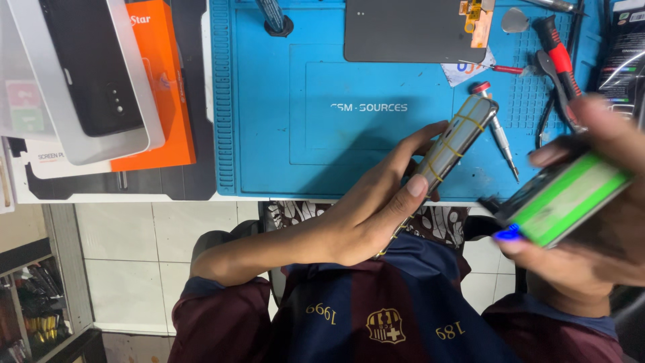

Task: The person holds a smartphone with a cracked screen and uses a small green device to scan the phone's surface. They then pick up a SIM card tray from a white tray and insert it into the phone. The person continues to handle the phone and the green device throughout the clip.

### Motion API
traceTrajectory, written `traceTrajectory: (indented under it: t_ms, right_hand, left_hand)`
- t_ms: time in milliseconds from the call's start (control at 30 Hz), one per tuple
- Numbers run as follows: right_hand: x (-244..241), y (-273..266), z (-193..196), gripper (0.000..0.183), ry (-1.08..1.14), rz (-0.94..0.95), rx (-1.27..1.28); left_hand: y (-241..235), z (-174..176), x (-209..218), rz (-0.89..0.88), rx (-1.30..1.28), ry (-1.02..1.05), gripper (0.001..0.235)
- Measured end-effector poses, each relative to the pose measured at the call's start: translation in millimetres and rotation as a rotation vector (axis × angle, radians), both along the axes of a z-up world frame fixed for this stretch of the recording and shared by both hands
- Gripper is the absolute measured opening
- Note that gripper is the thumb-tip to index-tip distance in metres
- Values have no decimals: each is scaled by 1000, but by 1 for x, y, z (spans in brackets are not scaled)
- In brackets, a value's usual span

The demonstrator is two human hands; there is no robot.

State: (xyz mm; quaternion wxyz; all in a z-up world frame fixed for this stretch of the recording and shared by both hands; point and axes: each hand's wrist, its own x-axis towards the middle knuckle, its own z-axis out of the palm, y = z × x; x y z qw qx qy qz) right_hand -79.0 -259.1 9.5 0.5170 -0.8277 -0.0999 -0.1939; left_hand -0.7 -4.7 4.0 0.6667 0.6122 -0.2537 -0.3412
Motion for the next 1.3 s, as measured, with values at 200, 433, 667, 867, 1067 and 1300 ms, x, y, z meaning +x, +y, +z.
traceTrajectory:
  t_ms: [200, 433, 667, 867, 1067, 1300]
  right_hand:
    - [13, 24, 39, 83, 20, 562, 73]
    - [10, 23, 36, 88, 3, 486, 29]
    - [16, -6, -5, 101, -93, 2, 15]
    - [13, -24, -20, 103, 47, -66, 266]
    - [24, -21, -7, 107, 124, 7, 319]
    - [27, 5, 16, 123, 147, 97, 295]
  left_hand:
    - [-2, -2, 2, 21, -95, 7, 65]
    - [3, -1, 7, 2, -154, -57, 56]
    - [4, -9, 15, -194, -143, 63, 65]
    - [-5, -19, 27, -323, -382, 435, 80]
    - [-3, -11, 34, -235, -656, 794, 77]
    - [-1, -1, 34, -7, -696, 813, 74]
